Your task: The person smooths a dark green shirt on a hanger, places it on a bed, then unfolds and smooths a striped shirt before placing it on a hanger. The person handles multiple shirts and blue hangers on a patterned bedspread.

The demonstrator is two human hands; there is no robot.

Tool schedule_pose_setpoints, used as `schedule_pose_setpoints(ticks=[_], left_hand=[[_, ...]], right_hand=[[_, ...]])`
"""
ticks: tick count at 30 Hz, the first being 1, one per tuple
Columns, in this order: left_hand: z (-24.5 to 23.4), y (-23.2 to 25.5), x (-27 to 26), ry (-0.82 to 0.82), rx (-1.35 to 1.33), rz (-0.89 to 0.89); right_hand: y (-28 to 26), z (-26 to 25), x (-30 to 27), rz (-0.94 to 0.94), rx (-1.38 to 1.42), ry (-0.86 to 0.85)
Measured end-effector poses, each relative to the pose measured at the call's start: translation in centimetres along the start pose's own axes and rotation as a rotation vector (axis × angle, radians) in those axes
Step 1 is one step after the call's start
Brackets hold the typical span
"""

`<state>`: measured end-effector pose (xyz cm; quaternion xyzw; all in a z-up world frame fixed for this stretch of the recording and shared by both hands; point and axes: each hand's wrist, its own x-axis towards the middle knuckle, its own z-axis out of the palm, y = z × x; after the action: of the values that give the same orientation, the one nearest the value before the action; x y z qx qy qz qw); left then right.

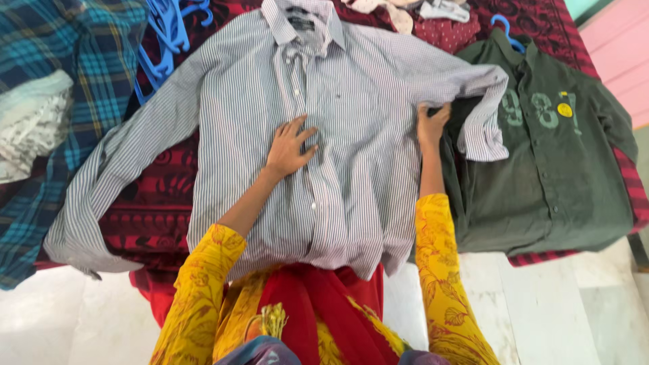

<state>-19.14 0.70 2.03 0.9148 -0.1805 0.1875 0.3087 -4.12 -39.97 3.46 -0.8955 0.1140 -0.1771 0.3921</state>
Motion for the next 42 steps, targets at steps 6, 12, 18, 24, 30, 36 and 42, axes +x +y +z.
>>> schedule_pose_setpoints(ticks=[6, 12, 18, 24, 30, 36, 42], left_hand=[[-1.9, 4.2, -4.7, -0.165, -0.230, 0.001], [-3.0, 11.4, -13.9, -0.249, 0.091, 0.078], [-7.1, 14.7, -23.2, -0.182, -0.369, -0.167], [-10.8, 12.4, -31.5, 0.691, -0.189, -0.613], [-6.5, 8.1, -34.9, 0.683, -0.269, -0.928], [-5.6, 7.5, -33.6, 0.662, -0.627, -1.079], [-8.8, 8.6, -35.0, 0.720, -0.514, -0.968]], right_hand=[[2.4, -0.2, -14.3, -0.121, -0.385, -0.122], [-0.8, -3.6, -28.9, -0.188, -0.531, 0.040], [-3.4, -5.9, -37.1, -0.218, -0.381, 0.258], [0.3, -6.2, -43.1, -0.212, 0.074, 0.379], [4.2, -4.3, -43.2, 0.004, 0.503, 0.351], [7.5, -5.7, -41.3, 0.018, 0.612, 0.327], [9.2, -10.4, -40.4, -0.107, 0.164, 0.468]])
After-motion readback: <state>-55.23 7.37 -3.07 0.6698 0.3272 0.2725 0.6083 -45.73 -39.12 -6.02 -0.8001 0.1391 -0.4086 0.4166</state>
